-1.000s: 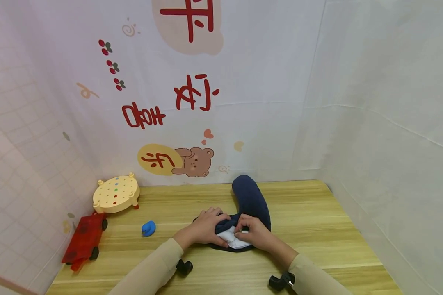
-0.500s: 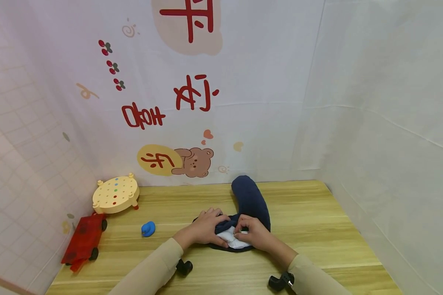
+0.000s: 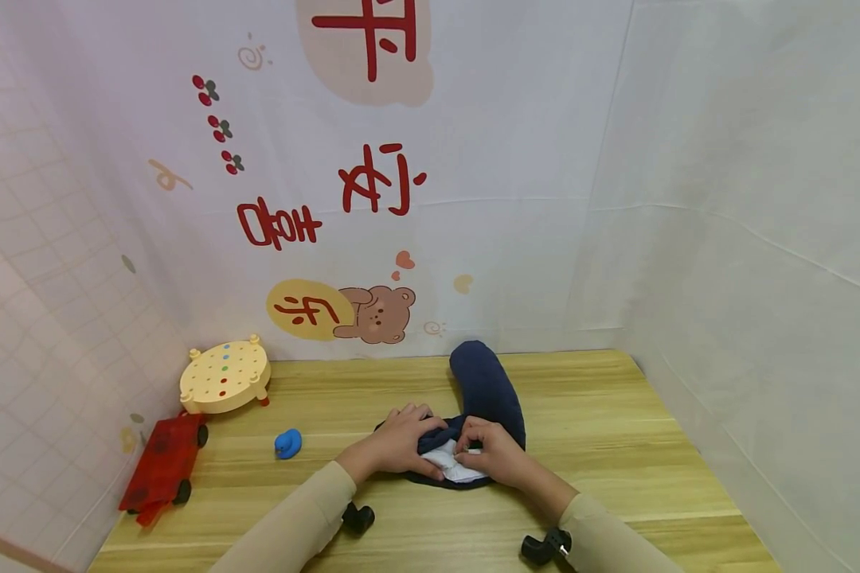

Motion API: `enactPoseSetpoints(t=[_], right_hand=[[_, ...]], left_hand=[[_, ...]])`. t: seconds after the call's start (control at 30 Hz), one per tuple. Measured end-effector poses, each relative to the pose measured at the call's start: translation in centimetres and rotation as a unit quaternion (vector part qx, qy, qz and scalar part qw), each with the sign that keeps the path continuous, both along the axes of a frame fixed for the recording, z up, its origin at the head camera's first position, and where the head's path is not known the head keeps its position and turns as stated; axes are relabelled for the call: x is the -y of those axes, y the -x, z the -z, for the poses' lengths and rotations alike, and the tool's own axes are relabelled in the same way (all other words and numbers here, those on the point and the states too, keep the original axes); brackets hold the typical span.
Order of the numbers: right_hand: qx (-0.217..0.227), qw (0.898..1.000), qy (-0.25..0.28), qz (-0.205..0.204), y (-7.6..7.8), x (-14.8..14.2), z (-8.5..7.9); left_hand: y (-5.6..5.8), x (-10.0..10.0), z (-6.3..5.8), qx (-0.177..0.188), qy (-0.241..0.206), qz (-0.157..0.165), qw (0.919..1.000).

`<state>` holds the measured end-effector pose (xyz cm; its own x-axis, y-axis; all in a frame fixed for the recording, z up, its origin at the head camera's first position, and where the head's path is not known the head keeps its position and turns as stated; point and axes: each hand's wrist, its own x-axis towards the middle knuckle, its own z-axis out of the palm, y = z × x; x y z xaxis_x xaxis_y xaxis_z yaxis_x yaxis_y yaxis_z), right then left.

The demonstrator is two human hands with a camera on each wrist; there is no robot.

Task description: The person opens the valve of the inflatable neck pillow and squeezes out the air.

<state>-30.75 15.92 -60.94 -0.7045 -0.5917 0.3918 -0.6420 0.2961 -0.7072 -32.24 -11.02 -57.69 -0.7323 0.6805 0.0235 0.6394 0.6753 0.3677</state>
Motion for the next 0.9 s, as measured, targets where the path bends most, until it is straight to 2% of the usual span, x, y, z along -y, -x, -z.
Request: enactPoseSetpoints(t=[0.43,0.67,0.77,0.9], right_hand=[[-0.003,1.0,-0.002,0.001,-0.09,0.0,0.16],[0.007,1.0,0.0,0.007,0.11,-0.12,0.06],[0.01,1.0,-0.001,0.008,0.17,-0.19,0.14],[0.012,1.0,-0.006,0.006,0.14,-0.19,0.06]], left_hand=[[-0.12,0.05,0.25,-0.004,0.003,0.003,1.0],[0.05,0.28,-0.03,0.045,-0.056,0.005,0.9974],[-0.02,0.38,0.13,0.031,-0.052,0.023,0.9979],[-0.32,0.5,0.35,-0.013,0.0,0.046,0.9989]])
